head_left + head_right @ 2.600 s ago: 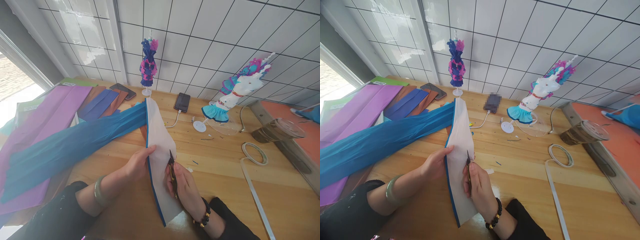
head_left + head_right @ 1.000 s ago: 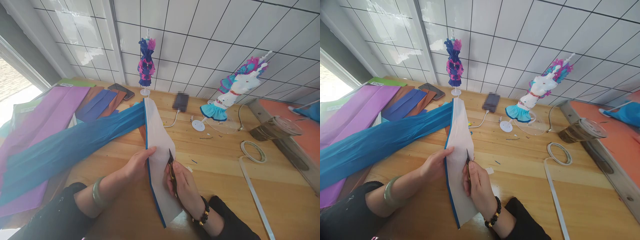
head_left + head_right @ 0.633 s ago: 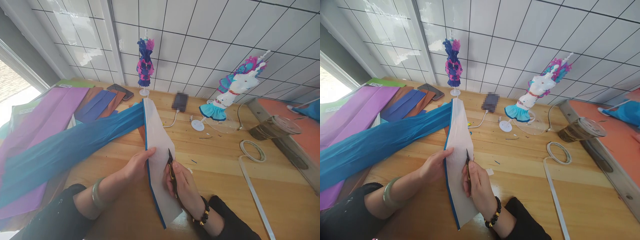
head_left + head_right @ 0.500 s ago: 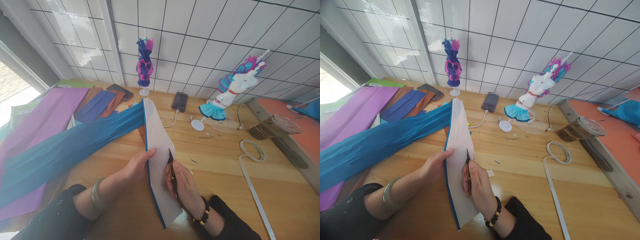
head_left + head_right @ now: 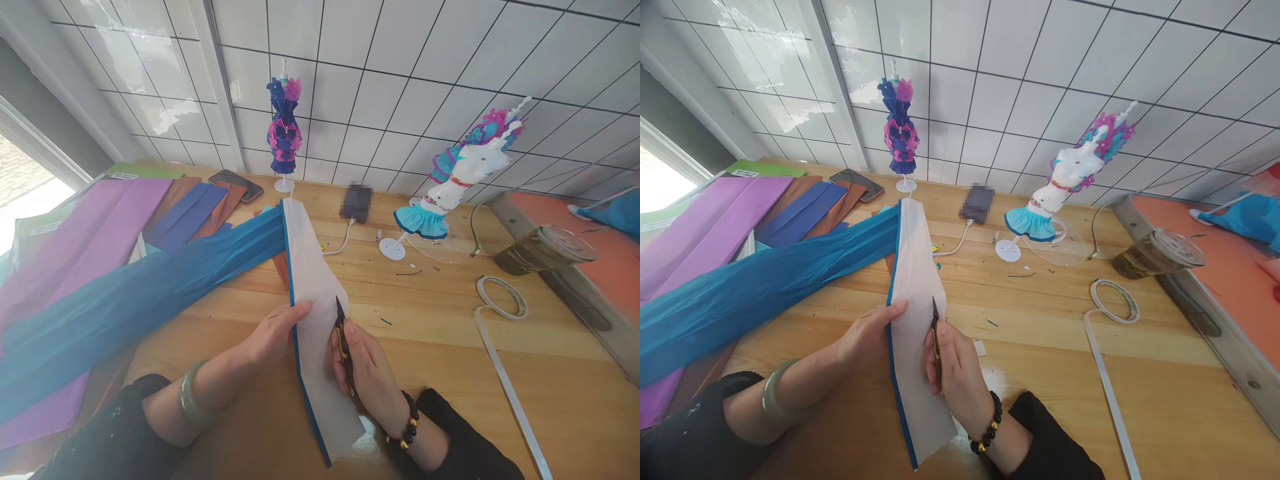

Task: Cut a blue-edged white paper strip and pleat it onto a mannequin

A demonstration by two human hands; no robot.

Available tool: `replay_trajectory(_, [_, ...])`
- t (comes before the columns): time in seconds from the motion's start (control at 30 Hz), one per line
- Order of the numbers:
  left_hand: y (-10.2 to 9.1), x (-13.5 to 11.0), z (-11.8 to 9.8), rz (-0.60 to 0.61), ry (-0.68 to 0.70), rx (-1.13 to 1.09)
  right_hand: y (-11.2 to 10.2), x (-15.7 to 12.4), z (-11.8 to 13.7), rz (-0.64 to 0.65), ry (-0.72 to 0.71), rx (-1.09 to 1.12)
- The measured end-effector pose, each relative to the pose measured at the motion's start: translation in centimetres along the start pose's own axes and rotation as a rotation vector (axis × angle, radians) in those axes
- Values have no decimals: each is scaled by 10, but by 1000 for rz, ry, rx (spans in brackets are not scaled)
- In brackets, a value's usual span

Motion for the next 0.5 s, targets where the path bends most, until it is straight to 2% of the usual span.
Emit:
replay_trajectory(0.13, [-1, 1, 5, 25, -39, 33, 0, 1, -3, 3, 15, 13])
replay_trajectory(0.33, [6, -2, 14, 142, -124, 108, 0, 1, -6, 10, 29, 53])
replay_trajectory(0.5, [1, -1, 10, 94, -68, 140, -1, 0, -5, -5, 57, 47])
Point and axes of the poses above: each hand's wrist, its own x-axis towards the middle knuckle, its own y-axis out of the palm, z = x × y, the point moved 9 cm from there along x, towards the middle knuckle, and after that the axes turned 13 degrees about -x, right-handed, at the moved point
